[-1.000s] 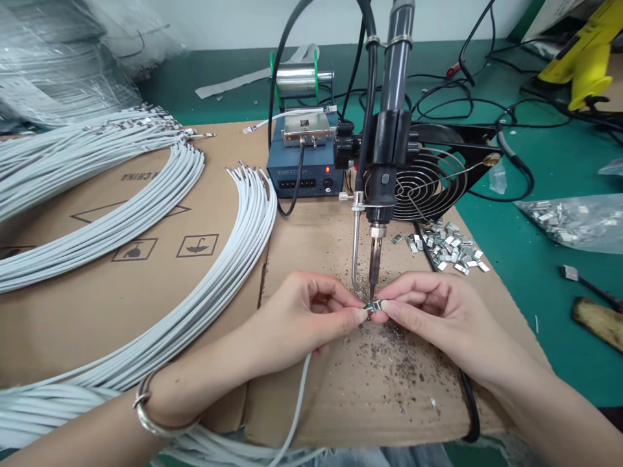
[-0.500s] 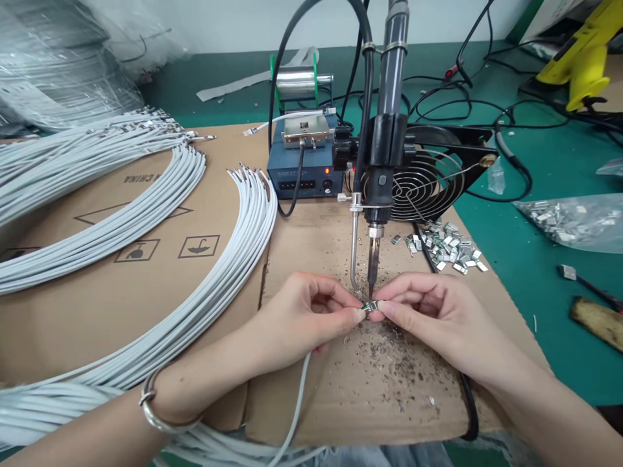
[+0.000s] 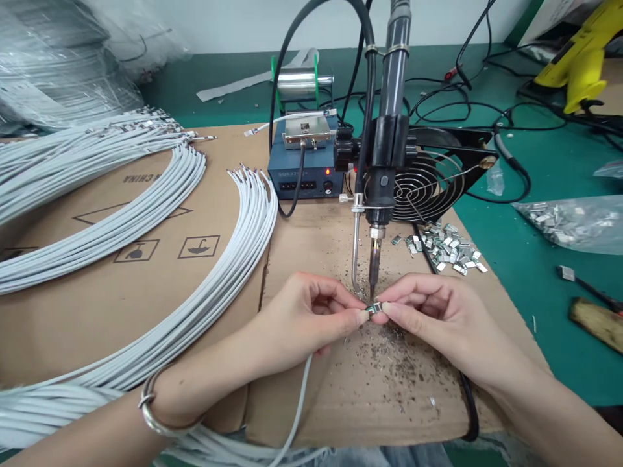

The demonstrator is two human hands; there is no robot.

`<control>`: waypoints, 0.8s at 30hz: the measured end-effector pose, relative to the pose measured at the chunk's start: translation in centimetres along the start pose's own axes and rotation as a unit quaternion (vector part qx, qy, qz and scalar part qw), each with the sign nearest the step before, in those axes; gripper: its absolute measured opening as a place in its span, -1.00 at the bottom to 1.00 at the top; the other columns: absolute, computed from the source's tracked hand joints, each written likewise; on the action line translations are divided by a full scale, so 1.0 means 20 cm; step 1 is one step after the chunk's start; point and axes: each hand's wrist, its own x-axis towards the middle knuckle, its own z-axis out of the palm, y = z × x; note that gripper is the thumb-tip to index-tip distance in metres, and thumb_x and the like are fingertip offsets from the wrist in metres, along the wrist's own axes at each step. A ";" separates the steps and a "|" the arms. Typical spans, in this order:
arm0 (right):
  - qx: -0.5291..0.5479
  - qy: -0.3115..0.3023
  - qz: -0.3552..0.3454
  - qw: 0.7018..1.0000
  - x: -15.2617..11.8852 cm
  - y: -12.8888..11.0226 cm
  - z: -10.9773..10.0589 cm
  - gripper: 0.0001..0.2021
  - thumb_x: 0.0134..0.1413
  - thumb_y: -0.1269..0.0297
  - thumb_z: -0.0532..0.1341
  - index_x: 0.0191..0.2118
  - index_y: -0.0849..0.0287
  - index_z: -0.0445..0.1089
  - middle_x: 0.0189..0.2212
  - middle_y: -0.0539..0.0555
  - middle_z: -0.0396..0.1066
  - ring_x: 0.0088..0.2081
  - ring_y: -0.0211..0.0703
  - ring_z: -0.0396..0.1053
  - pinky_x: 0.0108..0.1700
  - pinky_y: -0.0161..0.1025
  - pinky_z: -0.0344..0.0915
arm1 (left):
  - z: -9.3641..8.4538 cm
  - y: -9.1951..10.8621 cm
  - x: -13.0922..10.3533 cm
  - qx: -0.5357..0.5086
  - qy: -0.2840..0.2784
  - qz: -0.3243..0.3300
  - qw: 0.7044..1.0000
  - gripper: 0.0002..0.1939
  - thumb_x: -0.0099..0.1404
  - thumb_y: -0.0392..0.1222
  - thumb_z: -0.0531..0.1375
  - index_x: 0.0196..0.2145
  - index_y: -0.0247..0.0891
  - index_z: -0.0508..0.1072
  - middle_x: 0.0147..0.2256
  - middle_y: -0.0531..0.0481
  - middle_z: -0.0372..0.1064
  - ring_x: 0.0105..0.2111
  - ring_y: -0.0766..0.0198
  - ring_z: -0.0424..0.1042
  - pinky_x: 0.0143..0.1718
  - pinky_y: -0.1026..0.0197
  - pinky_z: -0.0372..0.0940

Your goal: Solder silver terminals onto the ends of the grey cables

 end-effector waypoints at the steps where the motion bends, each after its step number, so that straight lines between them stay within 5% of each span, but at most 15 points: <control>1: 0.000 -0.001 -0.002 1.000 0.00 0.00 0.00 -0.98 -0.06 0.40 0.25 -0.44 0.19 0.44 -0.51 0.02 0.52 -0.47 -0.37 0.45 -0.47 -0.58 0.31 | 0.00 0.00 0.00 0.000 0.001 -0.001 1.000 -0.80 0.06 -0.16 0.23 -0.45 -0.41 0.43 -0.65 0.12 0.19 -0.70 0.51 0.11 -0.71 0.43 0.11; 12: -0.058 0.014 0.005 0.998 0.01 0.04 0.01 -0.94 -0.10 0.32 0.24 -0.44 0.17 0.41 -0.51 0.05 0.51 -0.47 -0.23 0.44 -0.52 -0.41 0.28 | 0.00 -0.01 0.01 0.018 0.009 -0.015 1.000 -0.80 0.08 -0.17 0.22 -0.43 -0.42 0.43 -0.66 0.15 0.17 -0.72 0.52 0.10 -0.72 0.45 0.10; 24: -0.013 -0.084 0.027 0.996 -0.09 0.02 -0.03 -0.91 -0.01 0.33 0.22 -0.41 0.24 0.36 -0.52 0.06 0.46 -0.53 -0.35 0.28 -0.50 -0.43 0.18 | 0.10 -0.03 -0.13 -0.068 -0.022 -0.044 0.996 -0.79 -0.11 -0.26 0.35 -0.47 -0.37 0.45 -0.63 0.13 0.31 -0.70 0.52 0.26 -0.68 0.49 0.12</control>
